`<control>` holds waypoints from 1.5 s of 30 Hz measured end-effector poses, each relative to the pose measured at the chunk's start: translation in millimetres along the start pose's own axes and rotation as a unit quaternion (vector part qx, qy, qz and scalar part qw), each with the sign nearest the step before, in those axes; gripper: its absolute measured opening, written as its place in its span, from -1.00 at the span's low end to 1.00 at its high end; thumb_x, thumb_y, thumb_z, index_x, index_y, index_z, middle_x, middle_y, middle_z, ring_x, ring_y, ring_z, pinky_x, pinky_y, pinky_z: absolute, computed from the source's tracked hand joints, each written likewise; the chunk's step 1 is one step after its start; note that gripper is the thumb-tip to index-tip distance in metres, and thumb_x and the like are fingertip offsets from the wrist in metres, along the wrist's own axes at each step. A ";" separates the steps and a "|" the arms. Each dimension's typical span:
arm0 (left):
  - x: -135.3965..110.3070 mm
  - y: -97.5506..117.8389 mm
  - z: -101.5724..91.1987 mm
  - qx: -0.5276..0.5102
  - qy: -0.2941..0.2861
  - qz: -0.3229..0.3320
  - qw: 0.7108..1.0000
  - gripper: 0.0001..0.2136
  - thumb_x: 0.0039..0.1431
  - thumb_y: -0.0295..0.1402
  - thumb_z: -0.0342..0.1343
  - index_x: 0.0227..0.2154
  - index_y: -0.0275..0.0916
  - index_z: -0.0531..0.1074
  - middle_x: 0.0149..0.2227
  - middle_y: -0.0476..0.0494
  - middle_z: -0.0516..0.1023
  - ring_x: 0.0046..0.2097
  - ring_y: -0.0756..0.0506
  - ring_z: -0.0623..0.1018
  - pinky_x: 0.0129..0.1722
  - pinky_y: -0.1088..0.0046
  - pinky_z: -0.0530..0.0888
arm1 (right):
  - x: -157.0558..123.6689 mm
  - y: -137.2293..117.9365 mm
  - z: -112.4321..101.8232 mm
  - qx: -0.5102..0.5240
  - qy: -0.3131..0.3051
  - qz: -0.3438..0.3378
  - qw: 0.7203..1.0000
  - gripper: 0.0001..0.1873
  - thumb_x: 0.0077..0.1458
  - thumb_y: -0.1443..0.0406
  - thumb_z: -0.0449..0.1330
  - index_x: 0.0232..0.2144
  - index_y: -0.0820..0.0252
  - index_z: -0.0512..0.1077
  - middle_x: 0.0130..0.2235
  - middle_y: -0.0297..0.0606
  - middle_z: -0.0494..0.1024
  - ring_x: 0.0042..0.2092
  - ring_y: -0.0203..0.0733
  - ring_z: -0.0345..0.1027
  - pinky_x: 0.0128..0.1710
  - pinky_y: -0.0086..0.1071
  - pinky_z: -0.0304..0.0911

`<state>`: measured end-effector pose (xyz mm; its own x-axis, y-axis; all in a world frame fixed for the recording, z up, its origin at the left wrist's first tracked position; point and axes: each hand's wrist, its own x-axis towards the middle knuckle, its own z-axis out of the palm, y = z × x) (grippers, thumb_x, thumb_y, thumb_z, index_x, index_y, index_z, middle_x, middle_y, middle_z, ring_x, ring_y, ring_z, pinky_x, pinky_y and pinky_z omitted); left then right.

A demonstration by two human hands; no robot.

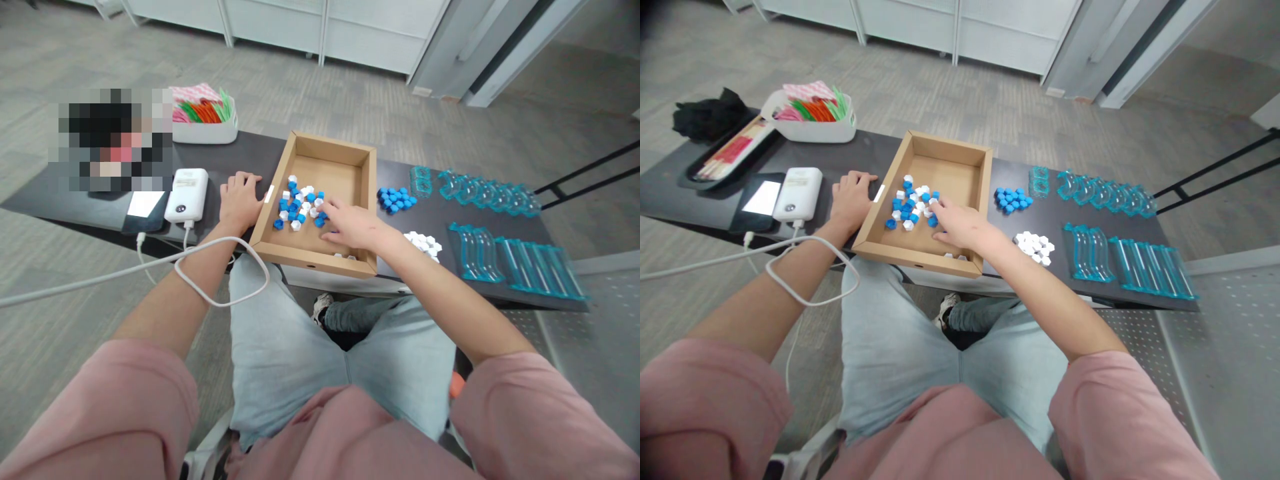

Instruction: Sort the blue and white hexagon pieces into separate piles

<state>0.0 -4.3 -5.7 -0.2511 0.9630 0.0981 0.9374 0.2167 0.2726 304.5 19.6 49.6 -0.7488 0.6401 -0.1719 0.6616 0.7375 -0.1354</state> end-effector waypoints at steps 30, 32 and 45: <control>1.5 -8.9 -0.9 0.036 -0.038 -0.010 0.999 -0.27 0.66 0.19 -0.17 0.55 -0.25 0.35 0.56 -0.49 0.30 0.56 -0.58 0.28 0.52 -0.24 0.21 | -14.9 36.1 -19.7 0.038 -0.019 -0.207 0.977 -0.45 0.56 0.00 0.29 0.37 0.18 0.45 0.25 -0.03 0.56 0.21 0.20 0.52 0.27 0.04 0.26; 2.4 -12.6 0.0 0.023 -0.039 -0.002 0.999 -0.25 0.66 0.23 -0.15 0.55 -0.26 0.34 0.56 -0.48 0.27 0.58 -0.59 0.26 0.52 -0.23 0.16 | -15.4 33.3 -16.8 0.032 -0.027 -0.262 0.964 -0.52 0.54 0.04 0.33 0.31 0.18 0.47 0.21 -0.06 0.58 0.14 0.11 0.54 0.21 -0.02 0.28; 6.0 -18.9 1.6 0.011 -0.057 0.004 0.998 -0.34 0.71 0.13 -0.14 0.55 -0.24 0.29 0.53 -0.36 0.22 0.62 -0.64 0.15 0.51 -0.21 0.02 | -10.0 50.9 -3.1 0.033 0.103 -0.143 0.984 -0.78 0.53 0.13 0.28 0.04 0.11 0.60 -0.05 -0.16 0.71 0.08 0.17 0.60 0.22 0.07 0.28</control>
<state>-18.9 -2.4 -11.8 -0.2158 0.9764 -0.0103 0.9446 0.2114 0.2510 345.5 51.4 47.5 -0.8923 0.4437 0.0833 0.4189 0.8826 -0.2134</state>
